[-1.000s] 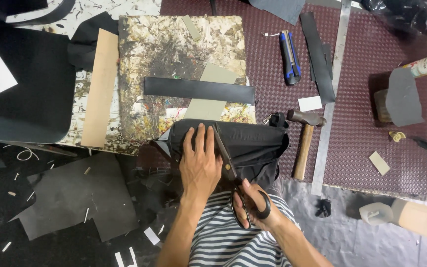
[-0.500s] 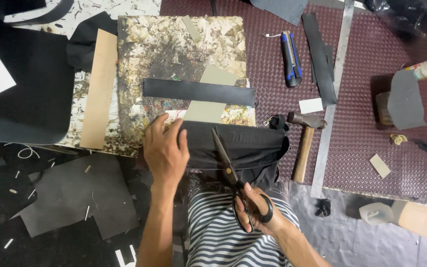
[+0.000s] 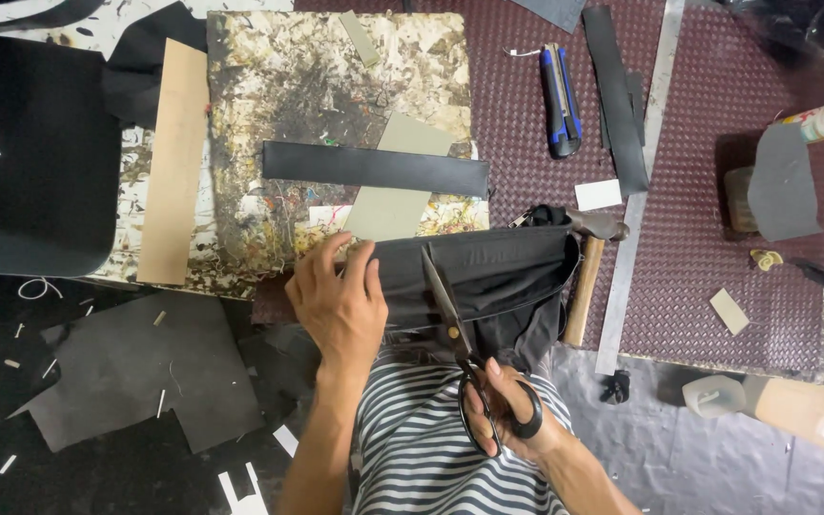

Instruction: Trimming excess material from a leather bag with scissors and inspecting the edges.

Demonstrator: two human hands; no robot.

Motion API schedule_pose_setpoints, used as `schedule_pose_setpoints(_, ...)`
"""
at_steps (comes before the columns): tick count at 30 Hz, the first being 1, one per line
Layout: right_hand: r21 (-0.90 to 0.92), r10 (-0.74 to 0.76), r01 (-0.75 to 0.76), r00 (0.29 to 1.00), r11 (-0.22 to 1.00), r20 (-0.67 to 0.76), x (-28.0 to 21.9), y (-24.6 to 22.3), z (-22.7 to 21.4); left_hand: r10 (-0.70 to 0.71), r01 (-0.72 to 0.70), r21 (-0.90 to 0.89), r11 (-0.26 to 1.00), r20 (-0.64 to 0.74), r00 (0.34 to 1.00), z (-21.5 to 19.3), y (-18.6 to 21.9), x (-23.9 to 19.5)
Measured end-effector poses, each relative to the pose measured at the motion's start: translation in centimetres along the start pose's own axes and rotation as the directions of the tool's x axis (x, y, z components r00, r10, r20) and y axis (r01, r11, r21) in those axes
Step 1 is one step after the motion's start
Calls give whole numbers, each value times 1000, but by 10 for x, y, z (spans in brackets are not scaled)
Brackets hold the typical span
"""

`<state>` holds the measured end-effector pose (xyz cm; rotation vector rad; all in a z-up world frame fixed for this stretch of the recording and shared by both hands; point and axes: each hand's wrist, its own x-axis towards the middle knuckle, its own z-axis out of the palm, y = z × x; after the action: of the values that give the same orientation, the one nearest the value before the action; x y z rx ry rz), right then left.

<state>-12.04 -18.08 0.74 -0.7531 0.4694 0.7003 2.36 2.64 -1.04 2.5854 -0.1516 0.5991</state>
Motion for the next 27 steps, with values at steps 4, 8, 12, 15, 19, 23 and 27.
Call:
schedule_pose_setpoints(4,25,14,-15,1000,1000,17,4,3,3,192,-190,79,979,-21,981,6,6,-6)
schedule_pose_setpoints(8,73,27,-27,1000,997,5,4,2,3,266,-299,201,933,175,948,-5,16,-10)
schedule_pose_setpoints(12,117,60,-64,997,991,37,5,0,-3,272,-330,245,912,244,931,-6,18,-14)
schedule_pose_setpoints(15,173,131,-150,984,973,121,3,-5,-19,264,-326,274,905,240,934,-8,21,-12)
schedule_pose_setpoints(19,201,146,-175,978,964,149,5,-18,-18,254,-325,284,902,258,932,-7,21,-14)
schedule_pose_setpoints(23,-292,7,-9,1000,956,-7,10,-22,1,256,-314,253,915,236,937,-7,22,-16)
schedule_pose_setpoints(27,-770,-111,-3,989,638,-96,15,-21,25,263,-315,249,916,221,939,-5,22,-19)
